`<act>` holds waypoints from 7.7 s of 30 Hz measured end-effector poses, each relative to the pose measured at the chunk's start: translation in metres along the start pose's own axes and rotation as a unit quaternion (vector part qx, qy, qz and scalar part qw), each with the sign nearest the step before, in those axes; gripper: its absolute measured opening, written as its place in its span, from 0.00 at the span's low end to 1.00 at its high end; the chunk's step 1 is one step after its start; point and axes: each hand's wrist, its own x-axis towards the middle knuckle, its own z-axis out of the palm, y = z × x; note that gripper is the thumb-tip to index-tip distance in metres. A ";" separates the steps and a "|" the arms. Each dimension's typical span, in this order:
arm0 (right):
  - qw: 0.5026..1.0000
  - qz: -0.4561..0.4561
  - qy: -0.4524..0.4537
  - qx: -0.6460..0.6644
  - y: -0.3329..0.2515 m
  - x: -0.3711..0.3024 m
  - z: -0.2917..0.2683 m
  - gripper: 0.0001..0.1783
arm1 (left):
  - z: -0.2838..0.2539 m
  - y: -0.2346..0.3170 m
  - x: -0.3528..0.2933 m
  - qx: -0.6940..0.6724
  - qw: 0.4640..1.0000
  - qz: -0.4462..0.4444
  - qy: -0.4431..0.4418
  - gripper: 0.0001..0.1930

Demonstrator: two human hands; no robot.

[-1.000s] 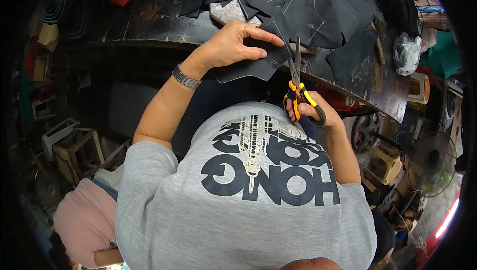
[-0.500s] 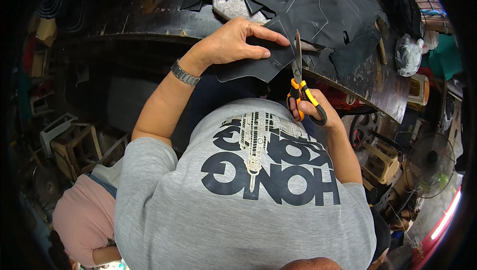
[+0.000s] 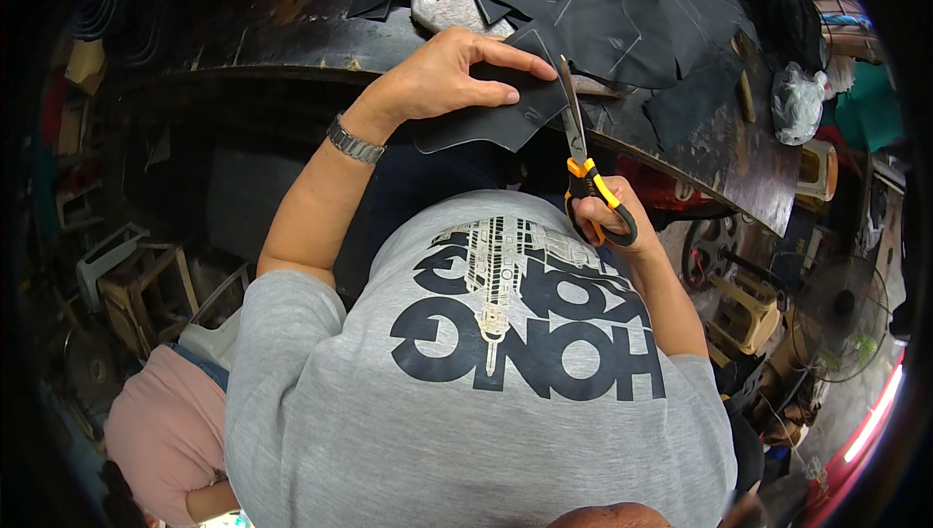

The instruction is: The person uses shears to cut a large sheet of black leather on a workbench, following white guide lines. They repeatedly reposition the leather and trim along the marked edges, accumulating cut pieces on the table.

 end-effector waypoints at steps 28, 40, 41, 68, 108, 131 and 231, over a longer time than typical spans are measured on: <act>0.998 0.027 0.034 -0.053 -0.008 0.001 0.003 0.23 | 0.013 0.000 -0.002 -0.050 0.998 -0.031 -0.035 0.21; 0.994 -0.064 -0.055 -0.075 -0.014 0.017 -0.005 0.36 | 0.024 0.003 -0.004 -0.126 0.990 -0.036 -0.060 0.21; 0.996 -0.053 -0.040 -0.064 -0.014 0.016 -0.005 0.33 | 0.024 0.003 -0.004 -0.126 0.990 -0.036 -0.058 0.21; 0.985 -0.119 0.111 -0.050 -0.039 0.032 0.013 0.16 | 0.028 0.019 0.001 0.019 0.968 -0.009 -0.251 0.08; 0.970 -0.149 0.135 0.137 -0.033 0.044 0.032 0.14 | 0.045 0.008 0.001 -0.204 0.976 -0.010 0.081 0.20; 1.000 -0.009 0.010 -0.028 -0.011 0.023 0.024 0.25 | 0.046 -0.002 -0.001 -0.008 0.943 0.101 0.318 0.31; 0.993 -0.017 0.099 -0.058 -0.011 0.019 0.049 0.15 | 0.041 -0.004 -0.017 0.035 0.941 0.117 0.317 0.32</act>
